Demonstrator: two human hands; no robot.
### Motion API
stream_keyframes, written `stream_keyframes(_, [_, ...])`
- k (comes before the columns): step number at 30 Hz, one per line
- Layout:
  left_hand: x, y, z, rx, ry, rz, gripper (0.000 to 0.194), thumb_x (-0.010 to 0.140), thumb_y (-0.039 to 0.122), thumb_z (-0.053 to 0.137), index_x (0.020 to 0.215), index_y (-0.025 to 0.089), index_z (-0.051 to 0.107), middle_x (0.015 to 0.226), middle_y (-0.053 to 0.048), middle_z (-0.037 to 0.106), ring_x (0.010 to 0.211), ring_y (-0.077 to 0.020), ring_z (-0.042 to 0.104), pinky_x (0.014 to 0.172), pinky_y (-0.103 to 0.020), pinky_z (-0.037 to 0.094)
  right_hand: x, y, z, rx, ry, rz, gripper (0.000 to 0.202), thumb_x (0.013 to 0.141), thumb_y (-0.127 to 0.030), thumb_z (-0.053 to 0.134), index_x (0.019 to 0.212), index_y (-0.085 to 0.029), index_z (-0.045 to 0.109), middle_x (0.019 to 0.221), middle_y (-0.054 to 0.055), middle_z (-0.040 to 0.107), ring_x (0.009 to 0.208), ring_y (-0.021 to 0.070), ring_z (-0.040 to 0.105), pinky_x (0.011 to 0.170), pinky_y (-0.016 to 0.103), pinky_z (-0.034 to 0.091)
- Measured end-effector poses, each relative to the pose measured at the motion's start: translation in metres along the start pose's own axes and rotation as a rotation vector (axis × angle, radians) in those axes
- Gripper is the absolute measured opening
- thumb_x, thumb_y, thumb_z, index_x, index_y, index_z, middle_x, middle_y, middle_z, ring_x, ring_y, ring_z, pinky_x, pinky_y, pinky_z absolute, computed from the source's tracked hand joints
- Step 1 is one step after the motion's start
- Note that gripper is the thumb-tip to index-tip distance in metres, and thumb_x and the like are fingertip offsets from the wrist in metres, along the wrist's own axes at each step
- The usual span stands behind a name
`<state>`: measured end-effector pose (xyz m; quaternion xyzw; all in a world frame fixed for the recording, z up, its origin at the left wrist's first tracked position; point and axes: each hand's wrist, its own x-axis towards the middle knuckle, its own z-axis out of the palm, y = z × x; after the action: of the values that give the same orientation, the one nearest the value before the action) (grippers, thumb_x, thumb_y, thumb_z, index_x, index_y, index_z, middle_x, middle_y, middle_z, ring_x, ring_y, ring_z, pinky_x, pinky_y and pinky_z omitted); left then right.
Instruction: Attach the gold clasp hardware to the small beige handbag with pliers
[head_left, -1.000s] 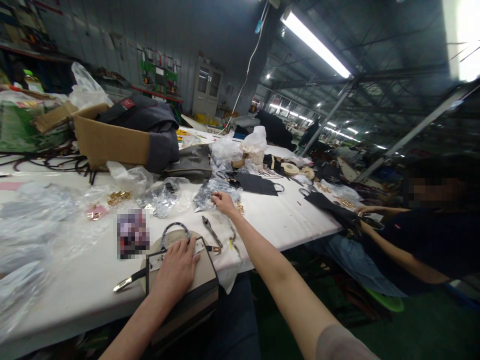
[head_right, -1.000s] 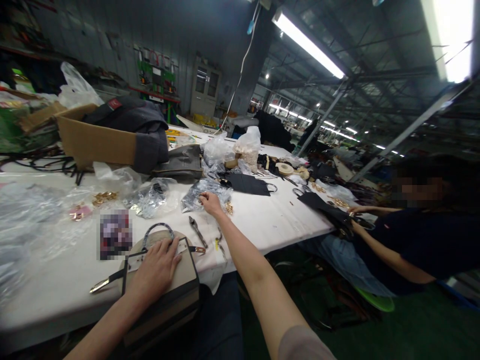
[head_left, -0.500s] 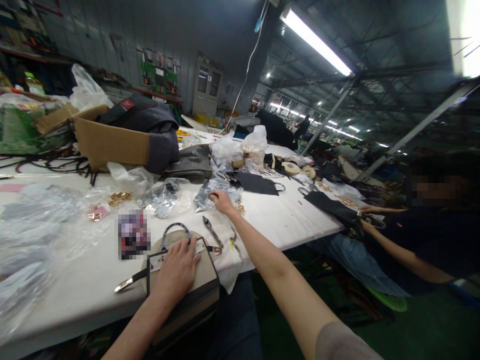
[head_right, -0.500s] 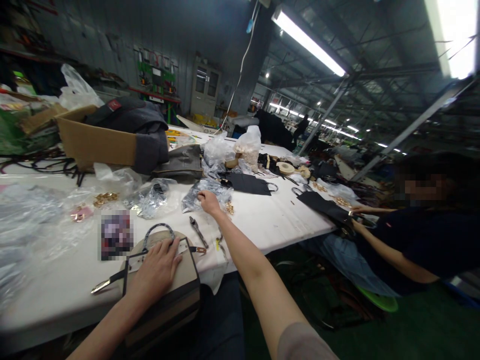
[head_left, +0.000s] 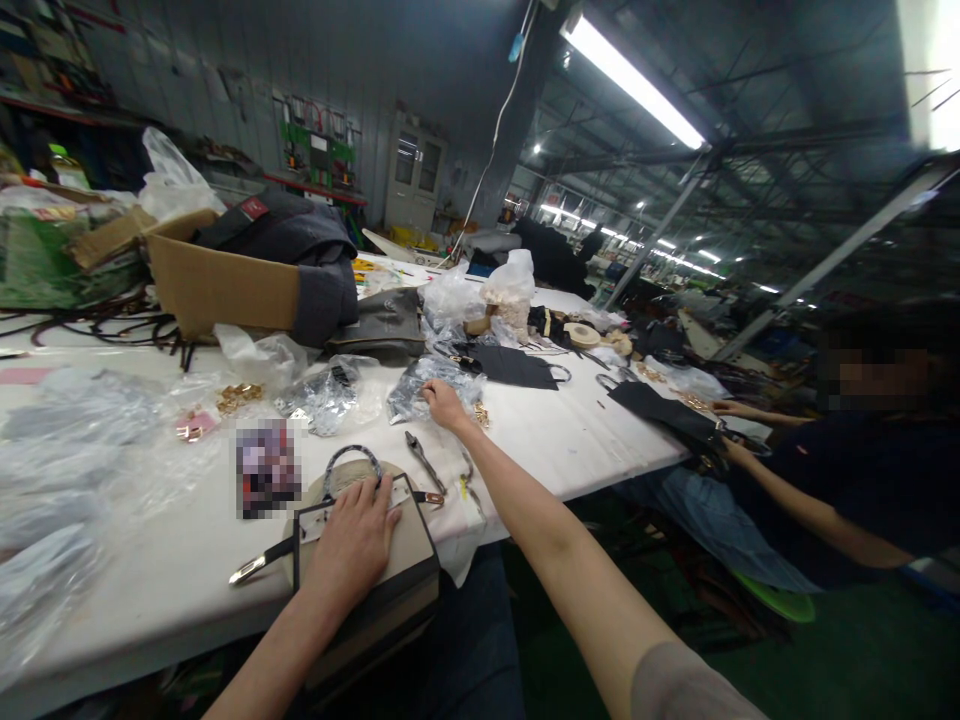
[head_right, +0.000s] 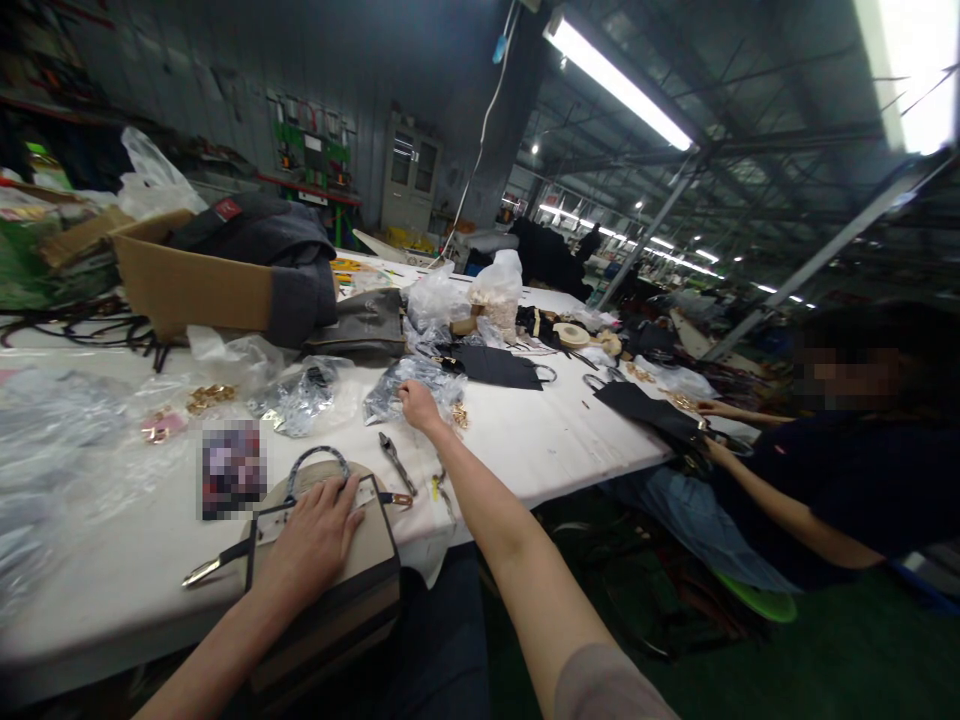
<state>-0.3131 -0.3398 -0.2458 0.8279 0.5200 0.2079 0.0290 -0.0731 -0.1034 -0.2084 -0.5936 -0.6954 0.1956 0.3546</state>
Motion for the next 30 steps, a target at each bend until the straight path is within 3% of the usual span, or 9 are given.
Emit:
stream_keyframes(5, [0.0,0.001,-0.001,0.006,-0.018,0.0,0.053,0.117,0.033,0.05,0.162,0.009,0.064,0.149,-0.022,0.071,0.136,-0.0397,0.064,0.121,-0.058,0.054,-0.001,-0.003,0.003,0.058,-0.003,0.067,0.019,0.1,-0.012,0.056,0.095,-0.02,0.071,0.086,0.004,0.075,0.085,0.022,0.067,0.089,0.032,0.053])
stream_keyframes(10, [-0.001,0.001,-0.001,0.01,-0.004,-0.009,0.052,0.117,0.034,0.05,0.162,0.011,0.062,0.148,-0.021,0.071,0.136,-0.0385,0.065,0.121,-0.055,0.052,-0.001,-0.014,-0.002,0.148,0.01,0.131,0.017,0.101,-0.015,0.057,0.097,-0.02,0.073,0.082,0.003,0.075,0.079,0.0205,0.07,0.081,0.031,0.057])
stream_keyframes(14, [-0.001,0.0,0.001,0.02,0.003,0.002,0.051,0.117,0.034,0.049,0.161,0.012,0.062,0.147,-0.021,0.071,0.135,-0.0384,0.065,0.12,-0.055,0.052,-0.013,-0.039,-0.011,0.245,-0.021,0.16,0.031,0.1,-0.017,0.059,0.126,-0.016,0.077,0.08,0.002,0.076,0.075,0.0194,0.074,0.07,0.028,0.059])
stream_keyframes(17, [-0.001,0.001,0.0,0.012,0.002,0.013,0.052,0.117,0.035,0.047,0.161,0.011,0.06,0.147,-0.022,0.07,0.135,-0.0384,0.064,0.12,-0.056,0.053,-0.047,-0.066,-0.011,0.389,-0.04,0.085,0.048,0.098,-0.019,0.064,0.145,-0.018,0.074,0.078,-0.001,0.077,0.074,0.0169,0.075,0.07,0.025,0.059])
stream_keyframes(20, [-0.001,0.0,0.0,-0.036,0.005,0.016,0.057,0.118,0.038,0.043,0.164,0.006,0.054,0.146,-0.026,0.069,0.135,-0.0403,0.063,0.121,-0.059,0.053,-0.101,-0.092,-0.005,0.531,-0.075,0.043,0.035,0.095,-0.021,0.067,0.125,-0.018,0.084,0.078,0.001,0.079,0.072,0.0157,0.075,0.068,0.024,0.059])
stream_keyframes(23, [0.0,-0.003,0.001,-0.141,0.019,-0.004,0.062,0.116,0.039,0.044,0.165,0.001,0.048,0.152,-0.03,0.065,0.143,-0.0426,0.06,0.126,-0.062,0.05,-0.156,-0.109,0.002,0.524,-0.117,0.076,0.025,0.095,-0.025,0.067,0.109,-0.02,0.088,0.085,0.003,0.084,0.074,0.0171,0.078,0.069,0.026,0.062])
stream_keyframes(26, [0.001,-0.007,0.003,-0.273,0.062,-0.068,0.059,0.114,0.034,0.043,0.166,0.006,0.044,0.157,-0.029,0.06,0.149,-0.0422,0.057,0.129,-0.064,0.048,-0.194,-0.114,0.007,0.466,-0.079,0.085,0.026,0.096,-0.025,0.069,0.111,-0.023,0.09,0.096,0.004,0.088,0.083,0.0205,0.083,0.077,0.03,0.066])
stream_keyframes(30, [0.0,-0.01,-0.009,-0.401,0.155,-0.125,0.059,0.11,0.034,0.047,0.164,0.01,0.044,0.159,-0.028,0.057,0.154,-0.0415,0.053,0.134,-0.064,0.045,-0.213,-0.108,0.013,0.386,-0.059,0.111,0.028,0.097,-0.023,0.068,0.112,-0.024,0.092,0.092,0.002,0.088,0.079,0.021,0.081,0.08,0.032,0.066])
